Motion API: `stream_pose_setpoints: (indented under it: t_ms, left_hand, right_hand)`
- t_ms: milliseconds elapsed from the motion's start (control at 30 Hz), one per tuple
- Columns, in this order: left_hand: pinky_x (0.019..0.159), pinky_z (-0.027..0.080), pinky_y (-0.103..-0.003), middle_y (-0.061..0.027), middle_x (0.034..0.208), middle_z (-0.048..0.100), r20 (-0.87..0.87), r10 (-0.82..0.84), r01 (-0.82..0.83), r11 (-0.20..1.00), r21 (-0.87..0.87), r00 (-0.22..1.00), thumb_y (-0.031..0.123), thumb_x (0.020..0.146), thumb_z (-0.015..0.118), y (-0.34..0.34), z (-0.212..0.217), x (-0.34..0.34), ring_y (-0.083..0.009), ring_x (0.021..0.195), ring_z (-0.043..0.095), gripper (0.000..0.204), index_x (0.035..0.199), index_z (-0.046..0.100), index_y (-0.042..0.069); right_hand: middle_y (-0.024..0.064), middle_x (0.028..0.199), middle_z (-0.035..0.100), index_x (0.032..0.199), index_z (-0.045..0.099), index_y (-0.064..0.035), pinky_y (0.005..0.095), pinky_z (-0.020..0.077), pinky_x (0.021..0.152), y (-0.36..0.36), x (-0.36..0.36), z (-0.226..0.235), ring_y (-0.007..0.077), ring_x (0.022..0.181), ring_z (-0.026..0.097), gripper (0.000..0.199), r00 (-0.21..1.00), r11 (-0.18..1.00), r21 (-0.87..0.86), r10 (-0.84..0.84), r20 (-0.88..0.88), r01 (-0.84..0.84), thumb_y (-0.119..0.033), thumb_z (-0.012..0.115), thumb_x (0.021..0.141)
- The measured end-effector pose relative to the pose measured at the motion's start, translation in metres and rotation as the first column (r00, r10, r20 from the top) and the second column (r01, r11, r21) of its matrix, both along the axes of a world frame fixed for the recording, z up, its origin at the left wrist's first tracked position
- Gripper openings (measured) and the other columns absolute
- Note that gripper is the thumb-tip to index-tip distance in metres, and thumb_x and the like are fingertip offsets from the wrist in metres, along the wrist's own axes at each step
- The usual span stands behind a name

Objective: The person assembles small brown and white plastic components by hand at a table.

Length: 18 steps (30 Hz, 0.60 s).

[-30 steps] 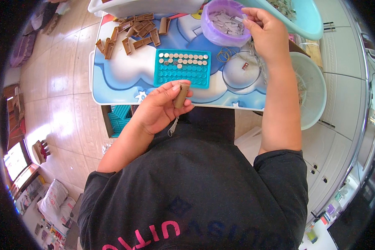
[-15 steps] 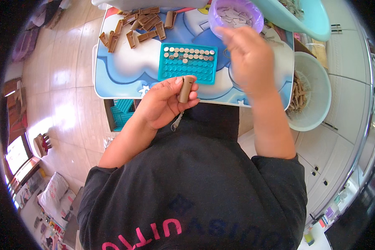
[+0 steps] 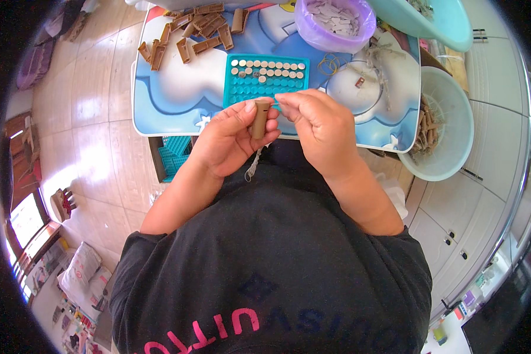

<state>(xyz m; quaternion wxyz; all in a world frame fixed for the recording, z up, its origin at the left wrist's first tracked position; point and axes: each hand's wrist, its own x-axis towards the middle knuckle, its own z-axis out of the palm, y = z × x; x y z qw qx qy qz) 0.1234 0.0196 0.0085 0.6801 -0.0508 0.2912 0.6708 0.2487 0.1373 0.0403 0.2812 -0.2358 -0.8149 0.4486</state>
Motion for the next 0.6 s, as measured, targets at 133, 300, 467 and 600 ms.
stream_pose_setpoints:
  t_ms: [133,300,467,600]
  left_hand:
    - [0.086,0.05,-0.035,-0.0123,0.101,0.062,0.001,0.024,-0.024,0.999,0.038,1.0,0.02,0.093,0.05,-0.001,-0.003,0.0,-0.0199,0.09,0.062,0.032,0.115,0.051,-0.002]
    - [0.085,0.051,-0.034,-0.0124,0.099,0.062,-0.05,0.026,-0.025,1.0,0.008,0.998,0.019,0.092,0.05,-0.001,0.005,0.0,-0.0203,0.089,0.063,0.032,0.115,0.052,-0.003]
    - [0.085,0.051,-0.034,-0.0124,0.097,0.063,-0.067,0.046,-0.047,0.999,-0.002,0.997,0.019,0.092,0.05,0.0,0.007,0.0,-0.0204,0.087,0.063,0.032,0.114,0.053,-0.004]
    - [0.085,0.051,-0.034,-0.0124,0.096,0.063,-0.111,0.055,-0.056,0.998,-0.006,0.992,0.019,0.092,0.051,-0.001,0.007,0.0,-0.0203,0.087,0.063,0.032,0.114,0.053,-0.004]
  right_hand:
    - [0.0106,0.076,0.063,0.082,0.062,-0.0008,0.0297,0.0479,0.056,-0.002,0.002,0.005,0.0242,0.064,0.061,0.008,0.999,0.989,0.147,0.024,0.037,-0.029,0.001,0.065,0.074]
    - [0.0097,0.075,0.062,0.078,0.059,-0.0018,0.0312,0.0475,0.054,-0.002,0.0,0.006,0.0248,0.064,0.061,0.012,0.997,0.953,0.293,0.061,0.04,-0.07,-0.001,0.068,0.071]
    - [0.0092,0.076,0.062,0.079,0.058,-0.002,0.0317,0.048,0.056,-0.001,0.0,0.008,0.0249,0.066,0.061,0.013,0.995,0.949,0.3,0.091,0.038,-0.098,-0.001,0.068,0.07]
    - [0.0089,0.078,0.062,0.079,0.059,-0.0025,0.0321,0.0488,0.058,0.0,0.001,0.008,0.0253,0.069,0.062,0.012,0.989,0.939,0.311,0.124,0.084,-0.144,-0.002,0.068,0.071]
